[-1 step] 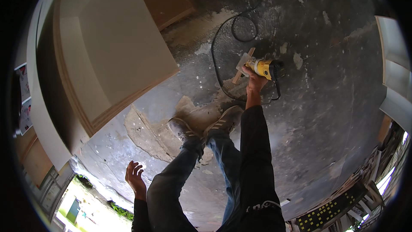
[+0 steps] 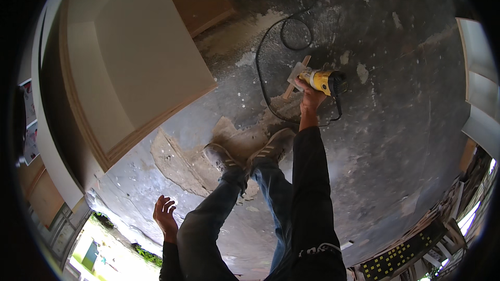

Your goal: The person trims a white veneer sheet on a wooden cabinet using a hand router and then fits a second veneer sheet into the curved interior of the cabinet by hand.

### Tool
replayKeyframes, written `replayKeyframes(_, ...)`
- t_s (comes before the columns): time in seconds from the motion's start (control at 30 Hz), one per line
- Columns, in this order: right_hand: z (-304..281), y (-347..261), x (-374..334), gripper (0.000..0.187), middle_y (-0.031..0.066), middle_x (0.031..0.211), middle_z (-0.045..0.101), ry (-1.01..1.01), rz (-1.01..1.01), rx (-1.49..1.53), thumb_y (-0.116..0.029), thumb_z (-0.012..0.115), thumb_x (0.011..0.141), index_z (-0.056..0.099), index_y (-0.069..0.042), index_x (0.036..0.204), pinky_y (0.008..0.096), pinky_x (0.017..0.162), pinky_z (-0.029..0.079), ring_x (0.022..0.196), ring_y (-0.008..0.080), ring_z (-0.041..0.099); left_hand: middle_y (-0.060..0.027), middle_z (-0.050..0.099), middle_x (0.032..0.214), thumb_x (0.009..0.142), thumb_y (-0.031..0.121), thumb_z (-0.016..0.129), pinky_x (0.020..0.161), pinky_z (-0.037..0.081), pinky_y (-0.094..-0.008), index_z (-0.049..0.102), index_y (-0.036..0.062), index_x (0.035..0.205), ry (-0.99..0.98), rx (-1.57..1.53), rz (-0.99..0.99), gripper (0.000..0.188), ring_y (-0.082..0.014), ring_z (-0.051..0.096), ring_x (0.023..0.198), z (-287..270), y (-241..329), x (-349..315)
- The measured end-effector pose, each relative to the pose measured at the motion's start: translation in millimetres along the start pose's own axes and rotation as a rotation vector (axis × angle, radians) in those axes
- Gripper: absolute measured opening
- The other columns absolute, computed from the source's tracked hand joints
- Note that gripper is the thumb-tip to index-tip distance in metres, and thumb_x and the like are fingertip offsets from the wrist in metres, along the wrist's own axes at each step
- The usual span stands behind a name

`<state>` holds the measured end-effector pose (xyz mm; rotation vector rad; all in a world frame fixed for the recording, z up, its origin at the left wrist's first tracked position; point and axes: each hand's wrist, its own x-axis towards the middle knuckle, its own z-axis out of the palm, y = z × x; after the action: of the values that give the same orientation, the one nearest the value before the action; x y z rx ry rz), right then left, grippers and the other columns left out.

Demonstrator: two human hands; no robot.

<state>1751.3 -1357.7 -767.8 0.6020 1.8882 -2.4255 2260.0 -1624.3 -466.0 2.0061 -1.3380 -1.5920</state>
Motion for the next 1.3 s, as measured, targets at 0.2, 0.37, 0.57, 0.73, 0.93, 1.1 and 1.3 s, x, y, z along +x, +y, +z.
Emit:
replayKeyframes(0.2,8,4,21,0.076,0.0138,0.125,0.066,-0.041,0.041,-0.008,0.026,0.082,0.064,0.056,0.001,0.13,0.0453,0.09,0.065,0.109,0.0291,0.069,-0.0143,0.068,0.115,0.107,0.039,0.05,0.079,0.052,-0.0356,0.058,-0.0035,0.137,-0.124,0.026,0.038,0.053,-0.0243,0.068,0.098,15,19,9)
replayKeyframes(0.37,3,15,24,0.072,0.0112,0.128,0.065,-0.109,0.083,-0.099,0.017,0.087,0.067,0.059,0.0,0.131,0.0427,0.096,0.063,0.112,0.0256,0.067,-0.0145,0.068,0.115,0.106,0.043,0.049,0.079,0.052,-0.0364,0.057,-0.0029,0.138,-0.164,0.056,0.0,0.056,-0.0255,0.068,0.099,23,24,7)
replayKeyframes(0.57,-16,30,19,0.066,0.0084,0.127,0.067,-0.144,0.035,-0.419,0.005,0.091,0.071,0.062,-0.002,0.13,0.038,0.098,0.059,0.114,0.0222,0.065,-0.0147,0.068,0.117,0.106,0.044,0.047,0.081,0.053,-0.0373,0.057,-0.0015,0.139,-0.196,0.058,-0.017,0.057,-0.0264,0.068,0.1,27,24,11)
replayKeyframes(0.73,-13,17,9,0.066,0.0102,0.129,0.067,-0.064,0.104,-0.365,0.003,0.092,0.071,0.063,-0.001,0.131,0.0367,0.099,0.056,0.113,0.0244,0.065,-0.014,0.068,0.12,0.105,0.044,0.045,0.081,0.053,-0.0376,0.056,-0.0003,0.14,-0.188,0.032,0.064,0.058,-0.0262,0.068,0.101,20,34,13)
replayKeyframes(0.93,-44,-10,-65,0.051,0.0155,0.121,0.07,0.008,0.188,-0.853,-0.009,0.087,0.082,0.065,0.004,0.126,0.0372,0.095,0.054,0.109,0.0257,0.068,-0.0121,0.064,0.121,0.102,0.055,0.044,0.097,0.042,-0.046,0.06,0.0033,0.133,0.28,-0.404,0.14,0.062,-0.0279,0.061,0.11,-18,102,27)
replayKeyframes(1.1,20,-95,-193,0.021,0.0076,0.098,0.073,-0.21,0.308,-0.323,-0.015,0.076,0.095,0.069,-0.003,0.11,0.0311,0.075,0.056,0.091,0.0174,0.071,-0.0207,0.054,0.138,0.088,0.068,0.062,0.111,0.037,-0.0518,0.042,0.0036,0.145,0.569,-0.745,0.305,0.088,-0.0363,0.057,0.128,-69,206,37)
replayKeyframes(1.3,193,-287,-280,0.029,0.0067,0.097,0.071,-0.456,0.15,-0.232,-0.028,0.069,0.102,0.069,-0.002,0.114,0.0291,0.071,0.054,0.086,0.014,0.066,-0.0167,0.04,0.15,0.086,0.066,0.07,0.105,0.039,-0.044,0.03,0.0082,0.158,0.459,-0.639,0.235,0.101,-0.0321,0.047,0.127,-139,256,80)
